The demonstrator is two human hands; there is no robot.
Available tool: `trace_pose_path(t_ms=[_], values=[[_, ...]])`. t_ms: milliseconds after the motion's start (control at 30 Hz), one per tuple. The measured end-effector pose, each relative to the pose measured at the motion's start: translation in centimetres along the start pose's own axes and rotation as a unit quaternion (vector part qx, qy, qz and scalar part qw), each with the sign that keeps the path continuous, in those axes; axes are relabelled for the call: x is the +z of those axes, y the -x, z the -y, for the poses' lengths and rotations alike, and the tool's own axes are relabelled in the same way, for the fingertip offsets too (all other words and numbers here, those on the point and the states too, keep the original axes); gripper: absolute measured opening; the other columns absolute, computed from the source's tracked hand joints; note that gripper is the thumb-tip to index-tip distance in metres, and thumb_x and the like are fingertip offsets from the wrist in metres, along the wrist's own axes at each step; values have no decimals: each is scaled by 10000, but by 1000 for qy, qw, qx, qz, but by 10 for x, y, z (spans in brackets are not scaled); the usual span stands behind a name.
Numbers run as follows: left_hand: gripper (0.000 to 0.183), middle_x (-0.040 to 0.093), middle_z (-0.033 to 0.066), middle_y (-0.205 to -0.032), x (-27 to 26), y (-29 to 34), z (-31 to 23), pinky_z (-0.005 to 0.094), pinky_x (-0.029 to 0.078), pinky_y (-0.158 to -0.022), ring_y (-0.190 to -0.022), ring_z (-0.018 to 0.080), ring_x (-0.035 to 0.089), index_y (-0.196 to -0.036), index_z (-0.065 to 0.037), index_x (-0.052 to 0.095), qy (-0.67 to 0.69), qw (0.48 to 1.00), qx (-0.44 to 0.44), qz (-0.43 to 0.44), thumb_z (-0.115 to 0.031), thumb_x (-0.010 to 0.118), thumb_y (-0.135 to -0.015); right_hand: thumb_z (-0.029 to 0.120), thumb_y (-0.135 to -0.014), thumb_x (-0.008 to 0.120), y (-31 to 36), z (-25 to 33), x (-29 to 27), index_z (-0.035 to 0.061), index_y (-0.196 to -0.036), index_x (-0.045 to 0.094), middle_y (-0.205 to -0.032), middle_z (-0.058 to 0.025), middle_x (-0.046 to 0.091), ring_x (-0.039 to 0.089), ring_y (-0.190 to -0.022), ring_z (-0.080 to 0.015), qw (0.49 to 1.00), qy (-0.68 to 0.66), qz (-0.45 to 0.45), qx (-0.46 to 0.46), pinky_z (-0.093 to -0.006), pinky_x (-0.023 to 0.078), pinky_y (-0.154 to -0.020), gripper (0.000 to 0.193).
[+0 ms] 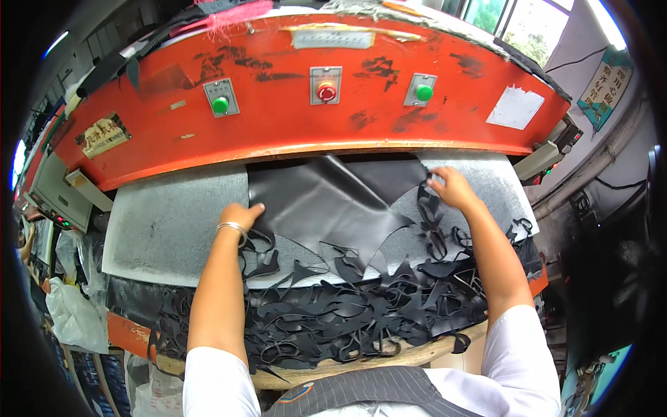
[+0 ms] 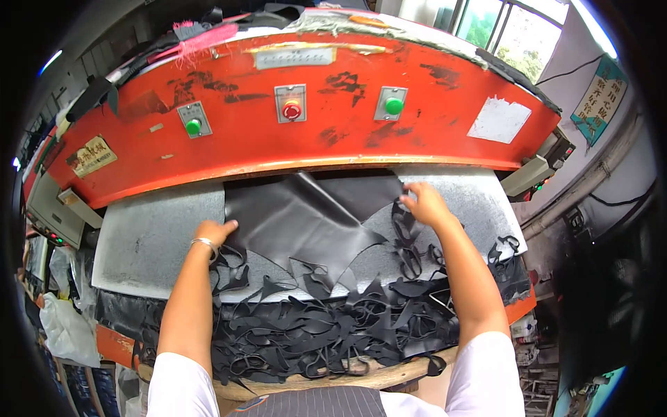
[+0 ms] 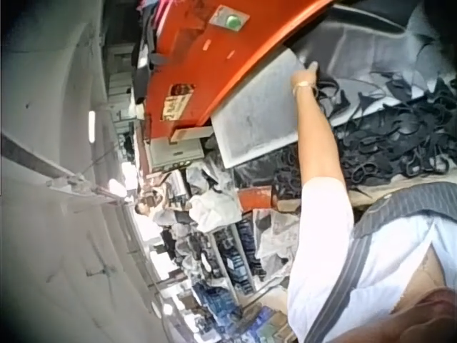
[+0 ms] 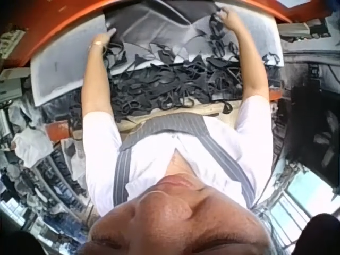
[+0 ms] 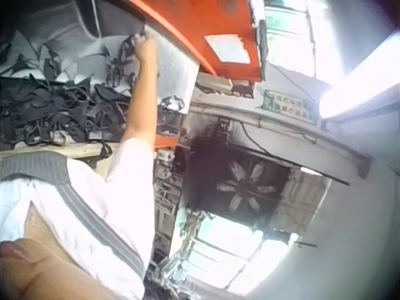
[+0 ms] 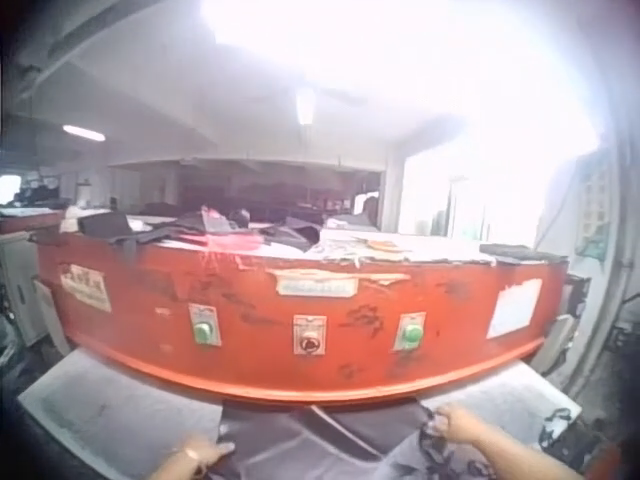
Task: Cutting out shoe upper components from leather sheets using a hydraulic clicker press and metal dies.
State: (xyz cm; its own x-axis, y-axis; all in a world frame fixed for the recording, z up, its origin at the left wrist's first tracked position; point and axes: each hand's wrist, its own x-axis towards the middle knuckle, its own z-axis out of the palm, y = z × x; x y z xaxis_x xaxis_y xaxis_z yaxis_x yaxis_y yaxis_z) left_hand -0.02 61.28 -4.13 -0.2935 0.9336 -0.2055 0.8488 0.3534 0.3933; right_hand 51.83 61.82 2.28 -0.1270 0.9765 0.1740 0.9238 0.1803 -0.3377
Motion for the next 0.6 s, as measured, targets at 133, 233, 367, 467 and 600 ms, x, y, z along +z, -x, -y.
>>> trace_pose_path(t_ms=[133, 233, 367, 467, 600], values=[[484, 683, 248, -853, 5, -2, 32, 440, 535, -718, -830, 364, 676, -872, 66, 658, -5, 990, 110, -87, -417, 671, -846, 401, -886, 632, -64, 12, 47, 31, -1285, 571, -1331, -196, 540, 519, -1218, -358, 988, 81, -19, 131, -414, 408, -1038, 548], [320, 642, 143, -735, -16, 16, 89, 332, 505, -448, -672, 214, 655, -855, 42, 613, 243, 965, -80, -56, -268, 693, -862, 482, -875, 629, -86, 45, 72, 3, -1310, 540, -1378, -215, 492, 492, -1252, -369, 965, 92, 39, 243, -409, 395, -1059, 654], [320, 653, 95, -810, -26, 23, 113, 295, 525, -457, -681, 156, 640, -1081, 17, 574, 309, 944, -22, -111, -184, 694, -863, 551, -807, 690, -103, 42, 96, -53, -1279, 529, -1321, -318, 481, 514, -1204, -428, 971, 108, 43, 209, -439, 433, -1013, 783], [479, 669, 162, -955, -15, 28, 120, 321, 561, -611, -817, 169, 648, -1242, 18, 514, 347, 929, 0, -129, -188, 699, -851, 546, -799, 703, -99, 53, 104, -77, -1231, 546, -1324, -313, 475, 520, -1194, -431, 964, 44, 31, 259, -441, 451, -990, 774], [391, 674, 170, -1055, -8, 51, 114, 329, 529, -799, -936, 204, 647, -1196, -18, 580, 381, 916, 27, -121, -137, 685, -839, 544, -792, 710, -64, 69, 98, -88, -1201, 548, -1239, -317, 543, 564, -1135, -427, 963, 95, 23, 252, -444, 459, -974, 771]])
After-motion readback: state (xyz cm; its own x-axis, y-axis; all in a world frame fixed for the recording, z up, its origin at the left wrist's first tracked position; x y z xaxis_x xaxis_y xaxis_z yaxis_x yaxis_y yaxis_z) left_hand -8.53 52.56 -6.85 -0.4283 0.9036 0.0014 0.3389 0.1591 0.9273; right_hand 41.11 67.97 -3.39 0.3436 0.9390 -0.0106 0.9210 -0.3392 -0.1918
